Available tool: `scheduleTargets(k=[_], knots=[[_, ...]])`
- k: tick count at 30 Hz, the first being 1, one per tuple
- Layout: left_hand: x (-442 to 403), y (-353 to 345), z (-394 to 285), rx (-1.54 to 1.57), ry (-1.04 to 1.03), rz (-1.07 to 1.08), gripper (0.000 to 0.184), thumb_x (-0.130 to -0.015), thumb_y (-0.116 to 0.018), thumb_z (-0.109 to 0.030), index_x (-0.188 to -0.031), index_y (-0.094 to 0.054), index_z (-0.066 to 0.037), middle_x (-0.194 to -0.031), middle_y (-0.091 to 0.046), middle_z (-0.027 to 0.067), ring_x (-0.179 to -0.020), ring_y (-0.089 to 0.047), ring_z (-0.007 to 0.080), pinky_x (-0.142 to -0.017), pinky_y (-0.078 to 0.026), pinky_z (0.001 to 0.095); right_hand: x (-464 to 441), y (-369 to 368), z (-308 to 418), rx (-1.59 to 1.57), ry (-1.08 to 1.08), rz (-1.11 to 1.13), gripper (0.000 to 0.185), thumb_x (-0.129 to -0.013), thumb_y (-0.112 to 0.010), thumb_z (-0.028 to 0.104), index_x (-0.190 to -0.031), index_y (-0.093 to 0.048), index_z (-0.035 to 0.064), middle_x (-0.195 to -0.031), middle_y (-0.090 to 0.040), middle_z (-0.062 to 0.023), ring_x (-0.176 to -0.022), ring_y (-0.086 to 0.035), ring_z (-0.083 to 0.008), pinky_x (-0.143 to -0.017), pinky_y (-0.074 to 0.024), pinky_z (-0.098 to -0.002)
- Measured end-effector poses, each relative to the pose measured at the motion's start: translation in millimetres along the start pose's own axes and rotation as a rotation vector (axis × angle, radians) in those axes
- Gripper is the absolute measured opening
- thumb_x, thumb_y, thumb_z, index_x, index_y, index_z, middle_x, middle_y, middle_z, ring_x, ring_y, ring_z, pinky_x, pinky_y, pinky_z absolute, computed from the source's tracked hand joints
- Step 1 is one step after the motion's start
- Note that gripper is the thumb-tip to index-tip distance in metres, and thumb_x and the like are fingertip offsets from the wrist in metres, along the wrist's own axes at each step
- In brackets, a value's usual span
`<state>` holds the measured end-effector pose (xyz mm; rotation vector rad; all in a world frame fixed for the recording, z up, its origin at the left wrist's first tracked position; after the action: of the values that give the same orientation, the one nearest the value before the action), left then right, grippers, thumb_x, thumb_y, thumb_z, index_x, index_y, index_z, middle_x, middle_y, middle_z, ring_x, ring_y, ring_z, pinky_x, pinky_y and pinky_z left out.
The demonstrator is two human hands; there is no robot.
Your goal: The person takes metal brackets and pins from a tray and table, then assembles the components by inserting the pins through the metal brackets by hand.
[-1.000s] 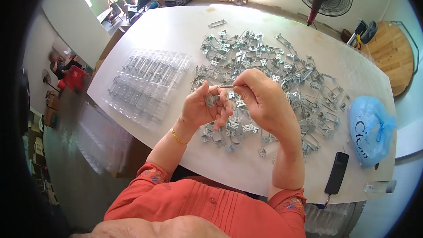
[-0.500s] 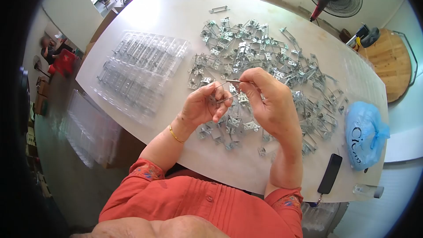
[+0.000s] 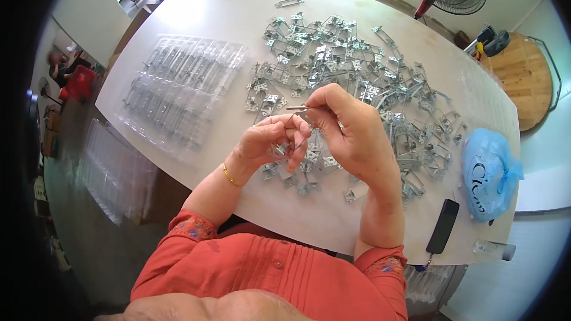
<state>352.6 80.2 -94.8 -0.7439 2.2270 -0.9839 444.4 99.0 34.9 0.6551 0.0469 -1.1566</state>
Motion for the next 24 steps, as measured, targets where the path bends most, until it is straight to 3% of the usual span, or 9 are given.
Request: scheduleTargets(k=[4, 7, 9, 12, 17, 24], knots=[[-1.0, 4.4, 0.3, -0.031, -0.016, 0.015, 0.059, -0.099, -0.061, -0.038, -0.134, -0.049, 0.008, -0.097, -0.067, 0.0188, -0.078, -0.066, 0.0267, -0.06, -0.057, 0.0375, -0.3, 13.8, 19.4, 0.117, 0.134, -0.096, 0.011, -0.09, -0.065, -0.003, -0.1, -0.063, 0.001, -0.089, -0.067, -0.011, -0.076, -0.067, -0.0196, -0.071, -0.0528, -0.0301], [0.1, 6.3, -2.3, 0.001, -0.042, -0.013, 0.072, -0.097, -0.064, -0.041, -0.143, -0.043, 0.01, -0.099, -0.066, 0.0188, -0.077, -0.068, 0.026, -0.062, -0.058, 0.0377, 17.4, 31.9, 66.7, 0.116, 0.291, -0.172, 0.011, -0.084, -0.07, -0.003, -0.093, -0.068, 0.003, -0.09, -0.066, -0.0111, -0.074, -0.064, -0.0183, -0.065, -0.0491, -0.0282], [2.1, 3.8, -2.3, 0.015, -0.034, -0.023, 0.072, -0.097, -0.065, -0.041, -0.142, -0.043, 0.01, -0.099, -0.065, 0.0189, -0.078, -0.068, 0.026, -0.062, -0.058, 0.0379, 37.1, 43.0, 79.9, -0.223, 0.24, -0.208, 0.015, -0.076, -0.076, -0.002, -0.088, -0.072, 0.0054, -0.086, -0.064, -0.0095, -0.07, -0.059, -0.016, -0.06, -0.0432, -0.0251], [0.9, -3.7, -2.2, 0.035, 0.001, 0.027, 0.074, -0.095, -0.068, -0.039, -0.144, -0.04, 0.01, -0.104, -0.066, 0.015, -0.086, -0.068, 0.0236, -0.068, -0.057, 0.0378, 44.4, 39.7, 101.5, -0.056, 0.358, -0.227, 0.022, -0.068, -0.08, -0.001, -0.088, -0.075, 0.0066, -0.083, -0.061, -0.0068, -0.068, -0.054, -0.0135, -0.058, -0.0377, -0.023], [1.1, -3.8, 1.8, 0.045, 0.011, 0.027, 0.076, -0.092, -0.073, -0.034, -0.145, -0.04, 0.008, -0.103, -0.066, 0.0134, -0.087, -0.069, 0.0235, -0.069, -0.057, 0.0375, 26.7, 24.6, 78.6, 0.508, 0.265, -0.312, 0.015, -0.079, -0.075, -0.002, -0.092, -0.069, 0.0035, -0.079, -0.058, -0.008, -0.067, -0.057, -0.024, -0.059, -0.0456, -0.0326], [0.7, -3.4, 2.5, 0.007, 0.006, 0.009, 0.076, -0.088, -0.079, -0.032, -0.144, -0.044, 0.006, -0.099, -0.065, 0.0113, -0.086, -0.07, 0.0232, -0.069, -0.058, 0.037, 23.5, 8.9, 67.2, 0.466, 0.211, -0.224, 0.016, -0.079, -0.074, -0.002, -0.092, -0.068, 0.0036, -0.082, -0.059, -0.0088, -0.073, -0.061, -0.027, -0.063, -0.0486, -0.0371]])
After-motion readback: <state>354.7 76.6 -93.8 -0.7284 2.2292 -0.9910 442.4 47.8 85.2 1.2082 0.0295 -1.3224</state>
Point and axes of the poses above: each hand's wrist, its own x-axis away from the middle knuckle, its own y-axis out of the back of the hand, z = x × y, the point moved 10 cm from there along -x, towards the middle knuckle
